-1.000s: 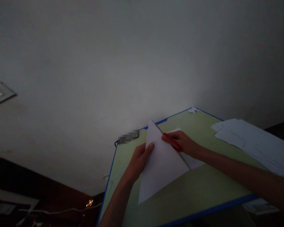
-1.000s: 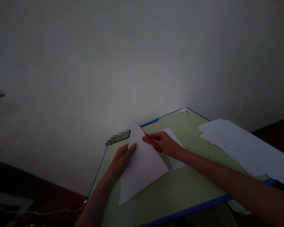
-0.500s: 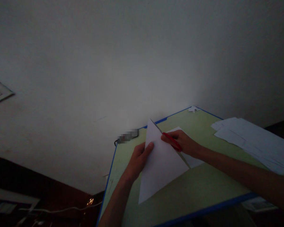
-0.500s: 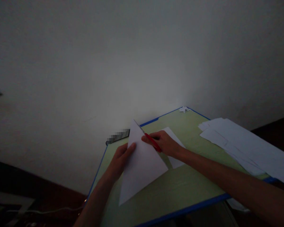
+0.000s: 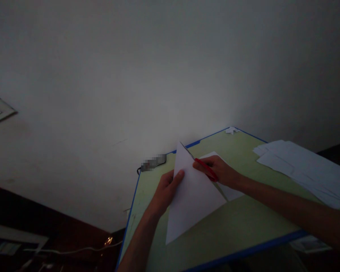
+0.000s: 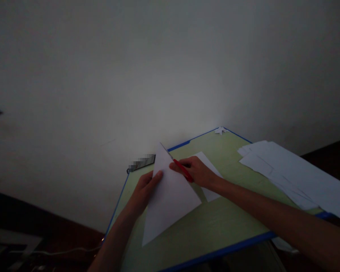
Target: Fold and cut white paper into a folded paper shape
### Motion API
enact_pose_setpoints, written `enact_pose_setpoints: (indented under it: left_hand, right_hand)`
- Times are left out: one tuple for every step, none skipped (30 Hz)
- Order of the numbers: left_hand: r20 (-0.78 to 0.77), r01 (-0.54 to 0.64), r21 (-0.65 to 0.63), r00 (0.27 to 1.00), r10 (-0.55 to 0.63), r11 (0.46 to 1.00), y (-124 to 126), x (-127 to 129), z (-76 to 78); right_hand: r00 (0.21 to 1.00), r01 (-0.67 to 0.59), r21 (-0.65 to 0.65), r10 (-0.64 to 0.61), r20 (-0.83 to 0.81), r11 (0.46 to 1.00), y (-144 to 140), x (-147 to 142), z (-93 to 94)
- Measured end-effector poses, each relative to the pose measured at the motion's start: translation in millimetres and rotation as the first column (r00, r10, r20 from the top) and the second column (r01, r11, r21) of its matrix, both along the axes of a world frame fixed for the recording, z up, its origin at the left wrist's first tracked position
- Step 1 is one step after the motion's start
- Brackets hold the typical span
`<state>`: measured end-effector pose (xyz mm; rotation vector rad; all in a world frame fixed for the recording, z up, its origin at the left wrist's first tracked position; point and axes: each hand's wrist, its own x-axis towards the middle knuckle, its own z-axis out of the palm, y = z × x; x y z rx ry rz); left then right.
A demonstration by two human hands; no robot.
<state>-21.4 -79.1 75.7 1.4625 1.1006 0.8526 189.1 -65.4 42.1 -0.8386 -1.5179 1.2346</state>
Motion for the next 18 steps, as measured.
enact_pose_setpoints:
  left_hand:
    - [-0.003, 0.001, 0.000, 1.000, -0.001, 1.000, 0.0, -0.1, 0.0]
    - [-0.008, 0.004, -0.002, 1.000, -0.004, 1.000, 0.0, -0.3, 0.0]
    - [-0.013, 0.003, -0.004, 1.000, -0.003, 1.000, 0.0, -0.4, -0.1]
    - [-0.017, 0.003, -0.005, 1.000, -0.003, 1.000, 0.1, -0.5, -0.2]
    - [-0.020, 0.002, -0.006, 1.000, -0.002, 1.000, 0.1, -0.5, -0.2]
    - [-0.022, 0.000, -0.006, 1.000, 0.000, 1.000, 0.2, -0.5, -0.2]
    - [-0.023, -0.003, -0.003, 1.000, 0.002, 1.000, 0.3, -0.4, -0.3]
    - [-0.021, -0.004, -0.003, 1.000, 0.004, 1.000, 0.4, -0.3, -0.2]
    - [-0.018, -0.003, -0.005, 1.000, 0.003, 1.000, 0.5, -0.2, -0.2]
    - [-0.016, -0.002, -0.007, 1.000, 0.002, 1.000, 0.6, -0.1, -0.1]
    - [-0.015, -0.002, -0.007, 1.000, 0.002, 1.000, 0.7, -0.1, 0.0]
    - [-0.016, -0.002, -0.007, 1.000, 0.002, 1.000, 0.8, -0.1, 0.1]
    - [-0.019, -0.004, -0.006, 1.000, 0.003, 1.000, 0.8, -0.2, 0.2]
    - [-0.022, -0.003, -0.008, 1.000, 0.003, 1.000, 0.8, -0.3, 0.3]
    - [-0.024, -0.002, -0.008, 1.000, 0.002, 1.000, 0.8, -0.4, 0.4]
    - [-0.025, -0.001, -0.009, 1.000, 0.000, 1.000, 0.7, -0.5, 0.5]
    - [-0.024, 0.002, -0.011, 1.000, -0.002, 1.000, 0.5, -0.6, 0.6]
    - [-0.022, 0.004, -0.012, 1.000, -0.004, 1.000, 0.4, -0.7, 0.7]
  right_hand:
    - [1.000, 0.000, -0.003, 0.000, 0.000, 1.000, 0.0, -0.1, 0.3]
    - [1.000, 0.001, -0.005, -0.001, 0.000, 1.000, 0.1, -0.1, 0.3]
    - [1.000, 0.005, -0.006, -0.005, -0.001, 1.000, 0.5, -0.1, 0.0]
    - [1.000, 0.007, -0.008, -0.007, 0.001, 1.000, 1.1, -0.2, -0.5]
    - [1.000, 0.006, -0.010, -0.006, 0.002, 1.000, 1.7, -0.2, -1.3]
    - [1.000, 0.002, -0.010, -0.002, 0.005, 1.000, 2.3, -0.3, -2.1]
    - [1.000, 0.002, -0.008, -0.002, 0.009, 1.000, 2.8, -0.4, -2.9]
    - [1.000, 0.004, -0.004, -0.003, 0.011, 1.000, 3.3, -0.5, -3.7]
    - [1.000, 0.006, -0.002, -0.006, 0.013, 1.000, 3.5, -0.5, -4.4]
    - [1.000, 0.008, 0.000, -0.008, 0.013, 1.000, 3.6, -0.6, -4.9]
    - [1.000, 0.010, 0.001, -0.010, 0.011, 1.000, 3.4, -0.6, -5.2]
    - [1.000, 0.008, -0.001, -0.008, 0.010, 1.000, 3.1, -0.5, -5.3]
    - [1.000, 0.004, -0.005, -0.004, 0.009, 1.000, 2.7, -0.5, -5.2]
    - [1.000, 0.000, -0.007, 0.000, 0.009, 1.000, 2.2, -0.4, -4.9]
    - [1.000, -0.001, -0.009, 0.001, 0.007, 1.000, 1.6, -0.3, -4.3]
    - [1.000, -0.002, -0.010, 0.002, 0.005, 1.000, 1.0, -0.2, -3.6]
    - [1.000, 0.002, -0.007, -0.002, 0.003, 1.000, 0.3, -0.2, -2.8]
    - [1.000, 0.008, -0.001, -0.008, 0.002, 1.000, -0.3, -0.2, -1.9]
